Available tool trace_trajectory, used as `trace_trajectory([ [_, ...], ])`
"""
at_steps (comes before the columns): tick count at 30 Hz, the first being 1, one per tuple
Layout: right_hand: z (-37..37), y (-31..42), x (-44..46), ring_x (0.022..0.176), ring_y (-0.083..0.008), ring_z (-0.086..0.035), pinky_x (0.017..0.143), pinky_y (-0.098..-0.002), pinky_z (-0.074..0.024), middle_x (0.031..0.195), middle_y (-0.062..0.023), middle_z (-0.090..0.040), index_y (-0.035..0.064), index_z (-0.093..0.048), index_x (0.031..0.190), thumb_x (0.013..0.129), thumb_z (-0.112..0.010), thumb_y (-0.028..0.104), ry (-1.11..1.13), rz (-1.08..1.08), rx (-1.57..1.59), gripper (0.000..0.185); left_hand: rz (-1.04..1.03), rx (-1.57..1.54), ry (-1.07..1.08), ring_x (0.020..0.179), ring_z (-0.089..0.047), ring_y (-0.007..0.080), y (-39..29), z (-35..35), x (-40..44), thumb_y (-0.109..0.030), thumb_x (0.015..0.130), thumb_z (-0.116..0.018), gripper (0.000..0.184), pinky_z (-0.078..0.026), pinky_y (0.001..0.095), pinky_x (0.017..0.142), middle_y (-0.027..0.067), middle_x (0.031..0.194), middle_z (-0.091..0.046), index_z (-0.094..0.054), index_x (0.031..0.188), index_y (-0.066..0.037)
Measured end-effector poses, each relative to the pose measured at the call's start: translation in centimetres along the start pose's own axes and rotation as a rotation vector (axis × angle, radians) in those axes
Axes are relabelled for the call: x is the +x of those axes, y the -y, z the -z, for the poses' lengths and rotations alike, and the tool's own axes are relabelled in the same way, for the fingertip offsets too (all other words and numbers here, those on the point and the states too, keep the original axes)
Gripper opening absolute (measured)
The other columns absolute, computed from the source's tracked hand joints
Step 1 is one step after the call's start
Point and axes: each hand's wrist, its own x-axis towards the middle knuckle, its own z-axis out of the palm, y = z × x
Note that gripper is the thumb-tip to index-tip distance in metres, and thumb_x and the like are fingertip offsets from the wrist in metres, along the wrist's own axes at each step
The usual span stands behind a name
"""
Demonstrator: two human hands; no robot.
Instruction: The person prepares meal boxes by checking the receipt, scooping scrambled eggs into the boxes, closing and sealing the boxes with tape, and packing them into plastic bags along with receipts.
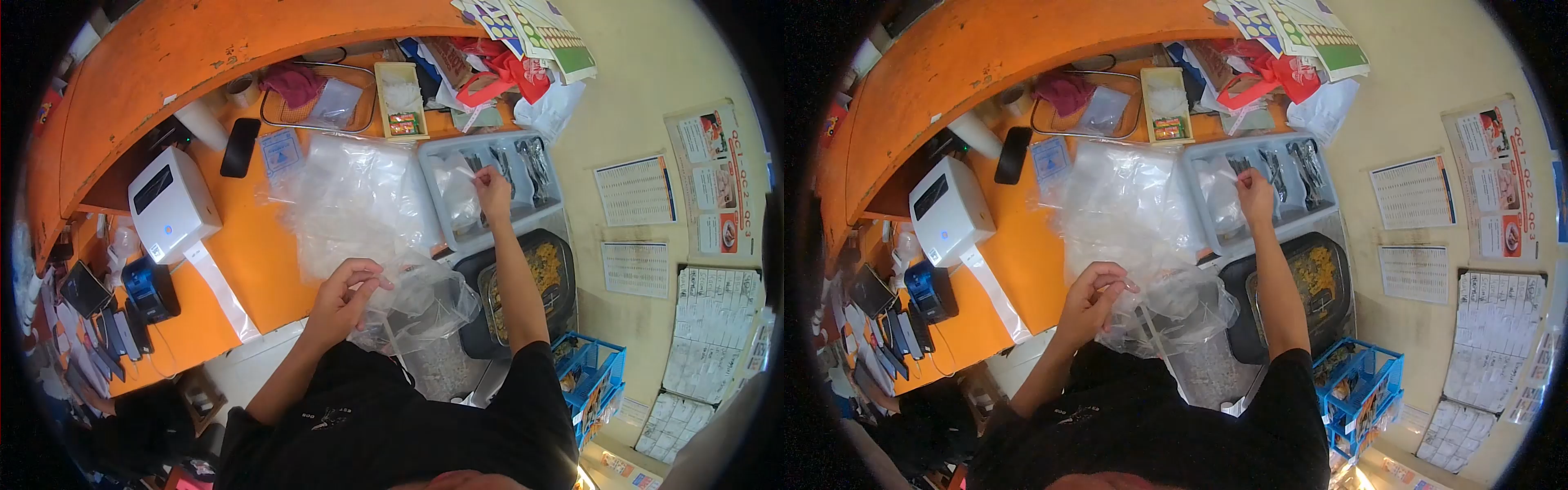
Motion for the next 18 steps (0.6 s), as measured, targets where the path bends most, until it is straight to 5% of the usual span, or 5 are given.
trace_trajectory([
  [7, 0.8, -0.9, 0.9, 0.070, -0.0296, -0.070, 0.065, -0.0378, -0.0526, 0.078, -0.0161, -0.071, 0.0029, -0.072, 0.089, 0.084, -0.069, 0.008, -0.004, 0.097, 0.080, 0.008, 0.001, 0.008, -0.002, 0.050, -0.045, 0.0016, 0.1, 0.3, -0.6, -0.005, 0.099, -0.052, 0.021, -0.037, 0.0181, 0.041, 0.0097, 0.106, -0.070, -0.052, 0.119, -0.005],
  [13, 3.4, 0.7, 1.5, 0.070, -0.0206, -0.068, 0.067, -0.0331, -0.0525, 0.075, -0.0100, -0.070, 0.0036, -0.070, 0.090, 0.078, -0.075, 0.005, 0.023, -0.044, -0.046, 0.013, 0.006, 0.027, -0.008, 0.049, -0.047, 0.0030, 0.0, 0.5, -0.8, -0.006, 0.100, -0.052, 0.018, -0.037, 0.0182, 0.039, 0.0095, 0.104, -0.070, -0.051, 0.118, -0.005],
  [18, 4.4, -0.7, 2.0, 0.068, -0.0150, -0.065, 0.066, -0.0292, -0.0514, 0.074, -0.0065, -0.068, 0.0037, -0.068, 0.092, 0.077, -0.074, 0.003, 0.272, -0.048, 0.275, 0.016, -0.006, -0.006, 0.005, 0.049, -0.048, 0.0033, 0.4, 0.6, -0.6, -0.006, 0.099, -0.052, 0.018, -0.037, 0.0183, 0.039, 0.0100, 0.103, -0.070, -0.052, 0.118, -0.004],
])
